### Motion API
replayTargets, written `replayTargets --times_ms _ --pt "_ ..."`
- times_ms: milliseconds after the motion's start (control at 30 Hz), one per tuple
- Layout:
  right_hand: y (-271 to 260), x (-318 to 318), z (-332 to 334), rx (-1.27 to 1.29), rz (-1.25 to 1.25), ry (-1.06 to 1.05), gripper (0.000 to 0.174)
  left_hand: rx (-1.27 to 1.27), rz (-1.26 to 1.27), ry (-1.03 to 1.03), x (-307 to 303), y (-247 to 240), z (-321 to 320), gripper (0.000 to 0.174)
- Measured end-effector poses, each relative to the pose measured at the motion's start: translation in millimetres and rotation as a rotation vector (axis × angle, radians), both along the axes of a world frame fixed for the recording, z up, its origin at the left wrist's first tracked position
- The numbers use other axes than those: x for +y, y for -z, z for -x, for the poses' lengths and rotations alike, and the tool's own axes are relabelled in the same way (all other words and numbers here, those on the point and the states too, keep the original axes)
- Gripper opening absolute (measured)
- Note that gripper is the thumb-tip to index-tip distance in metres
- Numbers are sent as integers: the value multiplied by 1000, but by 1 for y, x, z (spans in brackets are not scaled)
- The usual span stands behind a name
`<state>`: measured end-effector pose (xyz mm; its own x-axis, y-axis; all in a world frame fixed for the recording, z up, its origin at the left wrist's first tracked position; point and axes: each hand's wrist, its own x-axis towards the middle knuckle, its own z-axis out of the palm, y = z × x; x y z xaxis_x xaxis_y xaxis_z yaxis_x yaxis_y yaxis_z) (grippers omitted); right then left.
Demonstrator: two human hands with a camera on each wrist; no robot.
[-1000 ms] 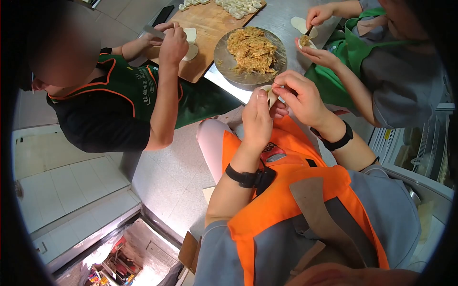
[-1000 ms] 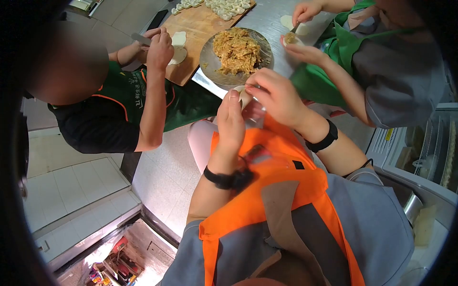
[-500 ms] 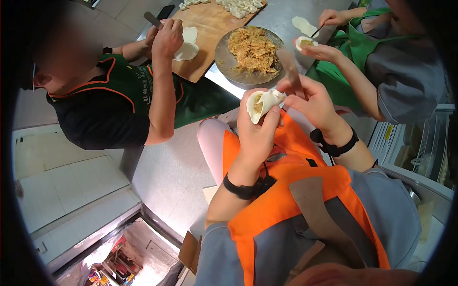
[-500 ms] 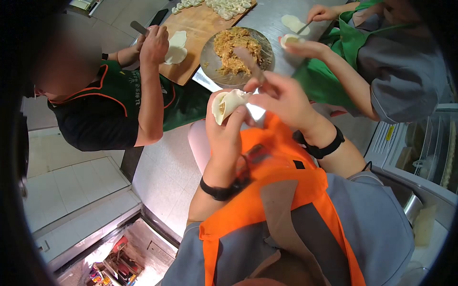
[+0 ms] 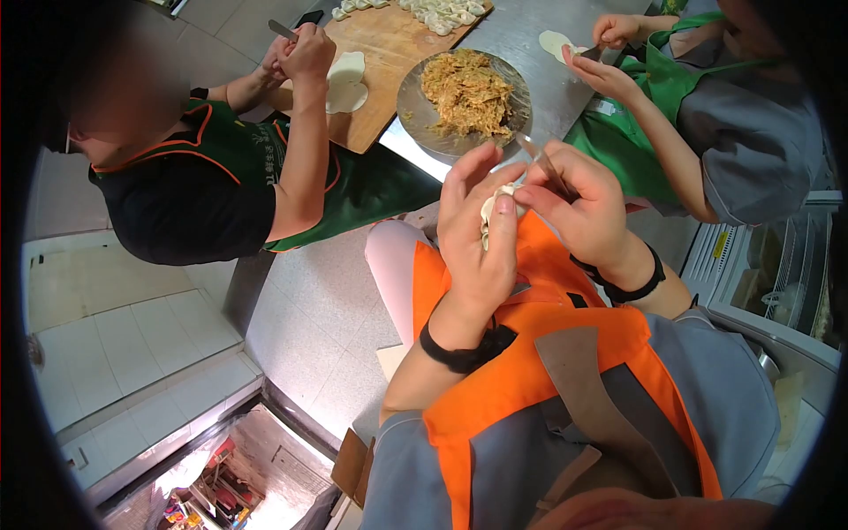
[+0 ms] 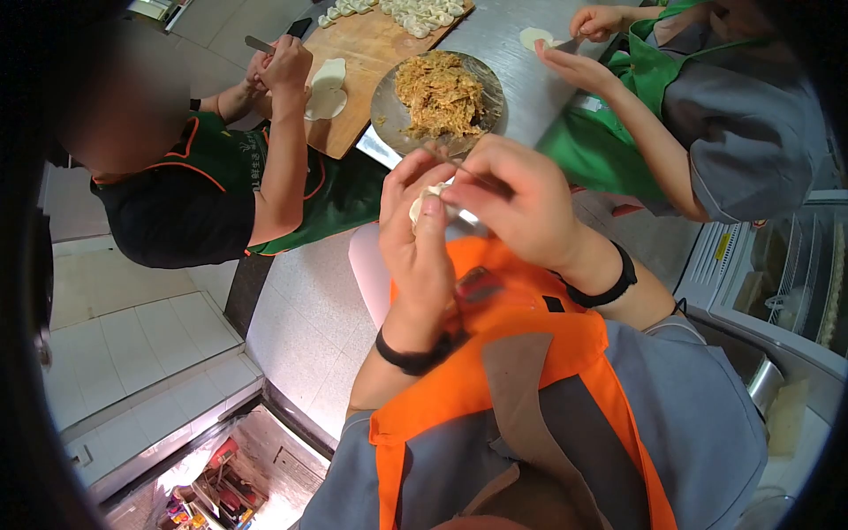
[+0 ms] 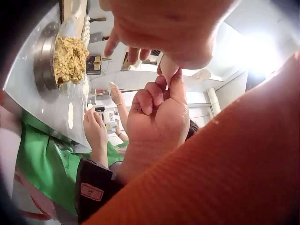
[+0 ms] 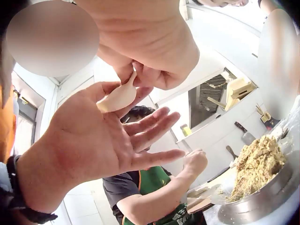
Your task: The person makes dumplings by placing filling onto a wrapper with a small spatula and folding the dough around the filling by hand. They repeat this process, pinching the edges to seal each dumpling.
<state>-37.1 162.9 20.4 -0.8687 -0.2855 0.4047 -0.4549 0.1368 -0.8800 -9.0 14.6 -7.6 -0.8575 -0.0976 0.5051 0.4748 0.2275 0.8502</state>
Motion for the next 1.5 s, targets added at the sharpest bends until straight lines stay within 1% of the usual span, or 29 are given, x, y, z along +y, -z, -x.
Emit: replayTargets --times_ms 100,200,267,300,333,367,400,433,500,567,633,700,767,833,900,933,1000,1067,1100,1167,1200,1233,1333,1367,1467,1500 --pt "-3 4 1 233 -132 0 16 -43 -90 137 -2 -6 -2 28" --pt "-8 7 5 275 -129 -80 15 -474 -422 324 -2 -22 -18 33" --pt "-23 0 3 170 -66 -80 16 -507 -518 437 -7 -31 -21 36" --pt "-24 -3 4 179 -47 -117 17 -522 -566 494 -11 -36 -22 38" --pt "-26 -6 5 186 -27 -156 19 -483 -522 527 -13 -42 -23 39" --pt "-20 -7 9 253 -20 -231 21 -446 -479 560 -15 -47 -24 40" --pt "-18 -7 8 240 -21 -291 20 -407 -434 591 -18 -50 -25 41" --pt "-17 -8 7 225 -22 -350 21 -440 -442 639 -22 -51 -26 31" --pt "-13 -11 5 274 -56 -325 18 -279 -371 538 -22 -22 -35 26" --pt "-12 -14 2 307 -82 -303 16 -147 -248 435 -20 -2 -40 24" --pt "-11 -15 1 328 -102 -292 14 -53 -113 346 -17 3 -41 25" --pt "-10 -17 -1 336 -97 -271 16 5 -55 302 -14 -3 -38 27" --pt "-10 -17 -1 311 -98 -233 17 -142 -237 337 -12 -21 -35 30" --pt "-14 -15 -2 249 -102 -178 17 -484 -621 418 -11 -43 -34 34" --pt "-26 -9 -6 23 -11 -204 14 -451 -583 387 -13 -47 -32 39" --pt "-28 -10 -9 -10 0 -213 10 -438 -566 370 -14 -47 -31 42" --pt "-33 -11 -15 -76 22 -229 4 -425 -390 283 -15 -41 -31 44" --pt "-37 -9 -13 76 -133 -191 3 -362 -245 198 -10 -39 -26 45" --pt "-35 -10 -12 104 -107 -174 2 -377 -329 303 -13 -36 -27 41" --pt "-37 -7 -11 199 -176 -104 3 -328 -245 315 -14 -29 -28 38" --pt "-37 -3 -10 247 -210 -69 3 -326 -257 316 -13 -29 -28 38" --pt "-31 1 -8 224 -182 -59 6 -324 -269 316 -12 -29 -27 39" --pt "-24 5 -1 151 -75 -82 12 -297 -112 164 -11 -28 -24 39" --pt "-24 6 0 118 -57 -107 15 -197 -121 75 -6 -26 -23 39" --pt "-7 6 3 16 131 -113 16 -3 -102 -110 3 -25 -19 36" --pt "-6 8 3 13 115 -109 16 126 -52 -161 5 -24 -17 34"
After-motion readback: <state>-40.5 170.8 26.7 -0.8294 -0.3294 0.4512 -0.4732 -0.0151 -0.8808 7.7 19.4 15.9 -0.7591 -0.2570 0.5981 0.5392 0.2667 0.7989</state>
